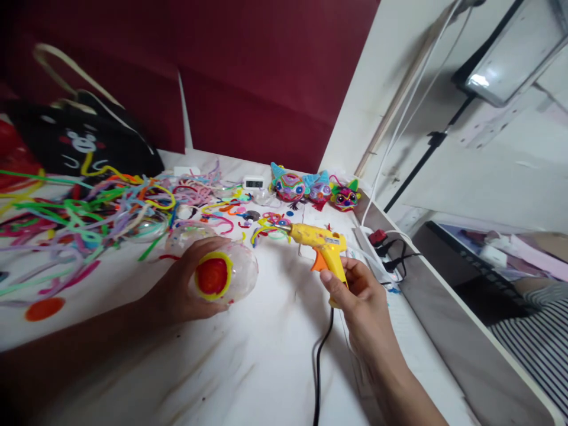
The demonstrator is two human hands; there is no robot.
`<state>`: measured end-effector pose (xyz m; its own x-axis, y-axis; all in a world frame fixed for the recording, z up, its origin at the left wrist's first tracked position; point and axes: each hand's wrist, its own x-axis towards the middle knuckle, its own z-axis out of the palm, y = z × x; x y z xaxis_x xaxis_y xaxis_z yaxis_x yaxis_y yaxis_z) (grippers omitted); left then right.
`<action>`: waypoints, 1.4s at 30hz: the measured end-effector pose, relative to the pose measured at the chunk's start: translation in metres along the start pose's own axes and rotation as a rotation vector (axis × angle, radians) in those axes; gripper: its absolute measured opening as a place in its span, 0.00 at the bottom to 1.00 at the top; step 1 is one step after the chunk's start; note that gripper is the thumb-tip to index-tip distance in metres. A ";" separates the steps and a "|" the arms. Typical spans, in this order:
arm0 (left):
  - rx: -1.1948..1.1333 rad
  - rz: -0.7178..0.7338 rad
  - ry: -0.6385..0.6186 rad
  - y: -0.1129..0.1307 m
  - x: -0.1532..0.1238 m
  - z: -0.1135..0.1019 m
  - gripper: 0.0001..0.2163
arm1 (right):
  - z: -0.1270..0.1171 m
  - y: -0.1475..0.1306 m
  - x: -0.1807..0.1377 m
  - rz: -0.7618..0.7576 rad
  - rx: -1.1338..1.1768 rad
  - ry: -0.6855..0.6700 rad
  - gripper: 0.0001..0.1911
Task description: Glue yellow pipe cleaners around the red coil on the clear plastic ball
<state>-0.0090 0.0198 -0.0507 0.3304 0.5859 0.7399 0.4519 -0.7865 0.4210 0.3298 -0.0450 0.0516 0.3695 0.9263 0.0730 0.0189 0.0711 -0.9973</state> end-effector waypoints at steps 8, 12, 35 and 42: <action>-0.048 -0.158 -0.117 0.006 -0.008 0.007 0.61 | -0.007 -0.003 -0.010 0.018 0.000 -0.163 0.31; -0.094 -0.155 -0.161 0.007 -0.011 0.007 0.60 | -0.004 0.004 -0.032 -0.037 -0.056 -0.119 0.25; -0.170 -0.057 -0.158 0.013 -0.008 0.009 0.52 | -0.008 0.059 -0.065 -0.622 -0.429 -0.316 0.16; -0.224 -0.094 -0.225 0.022 -0.007 0.000 0.49 | 0.003 0.056 -0.078 -0.575 -0.452 -0.278 0.11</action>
<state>-0.0010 -0.0014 -0.0463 0.4820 0.6669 0.5682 0.3036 -0.7355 0.6057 0.2997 -0.1118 -0.0095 -0.0581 0.8528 0.5190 0.5352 0.4655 -0.7049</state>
